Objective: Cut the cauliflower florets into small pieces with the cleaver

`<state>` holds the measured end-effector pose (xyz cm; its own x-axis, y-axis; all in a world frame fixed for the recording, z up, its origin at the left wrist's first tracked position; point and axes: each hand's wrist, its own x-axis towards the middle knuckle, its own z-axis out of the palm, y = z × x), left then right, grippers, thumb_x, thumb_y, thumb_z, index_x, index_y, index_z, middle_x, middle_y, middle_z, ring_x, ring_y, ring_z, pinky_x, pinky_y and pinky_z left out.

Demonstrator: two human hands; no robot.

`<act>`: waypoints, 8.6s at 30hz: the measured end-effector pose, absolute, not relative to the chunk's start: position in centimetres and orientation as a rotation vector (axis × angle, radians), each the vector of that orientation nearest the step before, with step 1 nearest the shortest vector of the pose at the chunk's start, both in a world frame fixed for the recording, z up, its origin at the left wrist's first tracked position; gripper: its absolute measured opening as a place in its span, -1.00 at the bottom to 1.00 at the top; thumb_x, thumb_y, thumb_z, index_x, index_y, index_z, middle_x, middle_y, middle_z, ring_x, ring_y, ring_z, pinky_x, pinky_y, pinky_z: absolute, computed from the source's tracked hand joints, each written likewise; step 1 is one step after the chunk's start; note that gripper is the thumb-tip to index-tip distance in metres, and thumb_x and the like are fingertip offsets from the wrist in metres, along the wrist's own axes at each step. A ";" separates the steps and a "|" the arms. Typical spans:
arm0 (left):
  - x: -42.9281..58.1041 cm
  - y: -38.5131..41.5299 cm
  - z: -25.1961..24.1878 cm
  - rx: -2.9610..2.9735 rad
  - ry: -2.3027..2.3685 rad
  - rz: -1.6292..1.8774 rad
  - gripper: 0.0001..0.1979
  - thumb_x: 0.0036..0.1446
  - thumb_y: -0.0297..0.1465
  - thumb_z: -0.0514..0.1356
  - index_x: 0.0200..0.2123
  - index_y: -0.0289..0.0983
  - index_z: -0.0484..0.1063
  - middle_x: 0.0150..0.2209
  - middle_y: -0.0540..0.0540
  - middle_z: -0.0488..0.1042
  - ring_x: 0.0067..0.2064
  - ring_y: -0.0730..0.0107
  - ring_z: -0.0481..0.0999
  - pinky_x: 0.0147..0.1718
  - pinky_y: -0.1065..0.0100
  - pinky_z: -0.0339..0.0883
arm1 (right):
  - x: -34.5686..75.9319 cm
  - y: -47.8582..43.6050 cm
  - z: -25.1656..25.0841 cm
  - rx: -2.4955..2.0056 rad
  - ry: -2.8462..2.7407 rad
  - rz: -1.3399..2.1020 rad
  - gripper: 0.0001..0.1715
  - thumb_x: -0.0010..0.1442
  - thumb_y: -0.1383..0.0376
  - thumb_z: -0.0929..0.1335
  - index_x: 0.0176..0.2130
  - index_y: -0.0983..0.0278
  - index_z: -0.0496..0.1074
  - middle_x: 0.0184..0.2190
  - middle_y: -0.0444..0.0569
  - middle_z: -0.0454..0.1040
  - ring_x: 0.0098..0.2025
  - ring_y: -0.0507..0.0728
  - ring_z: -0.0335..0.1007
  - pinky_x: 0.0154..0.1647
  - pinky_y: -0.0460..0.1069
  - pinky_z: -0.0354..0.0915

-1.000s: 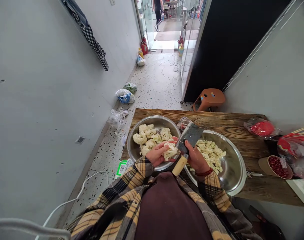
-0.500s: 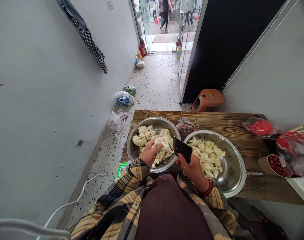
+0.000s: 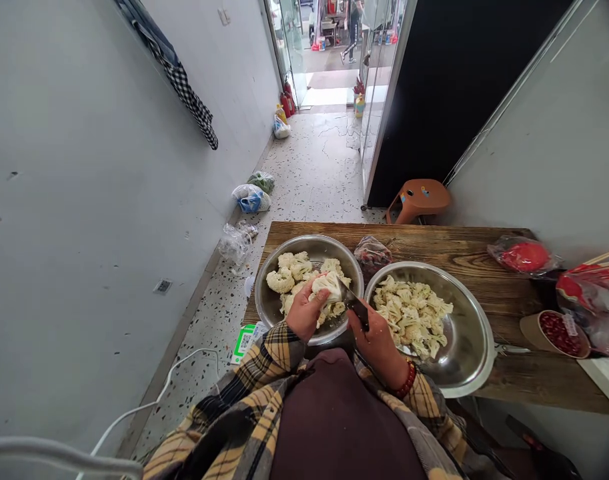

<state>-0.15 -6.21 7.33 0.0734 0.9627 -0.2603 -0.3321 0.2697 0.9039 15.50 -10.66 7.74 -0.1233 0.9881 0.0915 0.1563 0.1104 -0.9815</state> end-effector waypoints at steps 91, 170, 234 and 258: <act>1.2 -5.8 6.6 1.037 1.000 0.804 -0.43 -0.05 -0.24 0.31 0.05 -0.29 0.40 -0.17 -0.13 0.54 -0.23 0.27 0.48 -0.27 0.31 0.39 | 18.1 -11.1 5.5 -1.583 -1.252 1.151 -0.30 0.26 -0.05 0.16 -0.70 0.27 0.35 -0.77 -0.07 0.35 -0.72 0.01 0.22 -0.60 -0.08 0.19; 1.9 -5.2 5.7 0.676 0.900 0.931 -0.51 -0.13 -0.42 0.38 -0.05 -0.30 0.48 -0.09 -0.15 0.54 -0.09 0.28 0.50 -0.06 0.32 0.29 | 17.7 -10.0 5.0 -1.502 -0.994 1.293 -0.55 0.15 -0.08 0.27 -0.33 0.25 0.31 -0.71 -0.17 0.41 -0.76 0.01 0.20 -0.72 -0.10 0.13; 14.3 -4.2 6.2 0.986 0.853 0.788 -0.53 -0.10 -0.31 0.36 -0.06 -0.25 0.46 -0.15 -0.11 0.49 -0.25 0.41 0.43 -0.32 0.42 0.37 | 29.5 -16.1 7.6 -1.596 -0.976 1.188 -0.37 0.22 -0.09 0.19 -0.12 0.34 0.49 -0.61 -0.07 0.47 -0.69 0.02 0.24 -0.63 -0.07 0.20; 15.7 -6.4 6.9 0.775 0.831 0.878 -0.51 -0.11 -0.32 0.37 -0.06 -0.30 0.43 -0.24 -0.08 0.55 -0.37 0.45 0.49 -0.34 0.39 0.36 | 27.8 -14.6 8.4 -1.472 -0.692 1.240 -0.50 0.15 -0.12 0.24 -0.43 0.25 0.29 -0.69 -0.09 0.43 -0.77 -0.01 0.17 -0.75 -0.10 0.09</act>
<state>15.66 -6.37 6.91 0.3864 0.8763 -0.2877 -0.3357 0.4241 0.8411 27.81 -14.59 8.39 0.2976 0.8939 -0.3353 -0.1845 -0.2908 -0.9388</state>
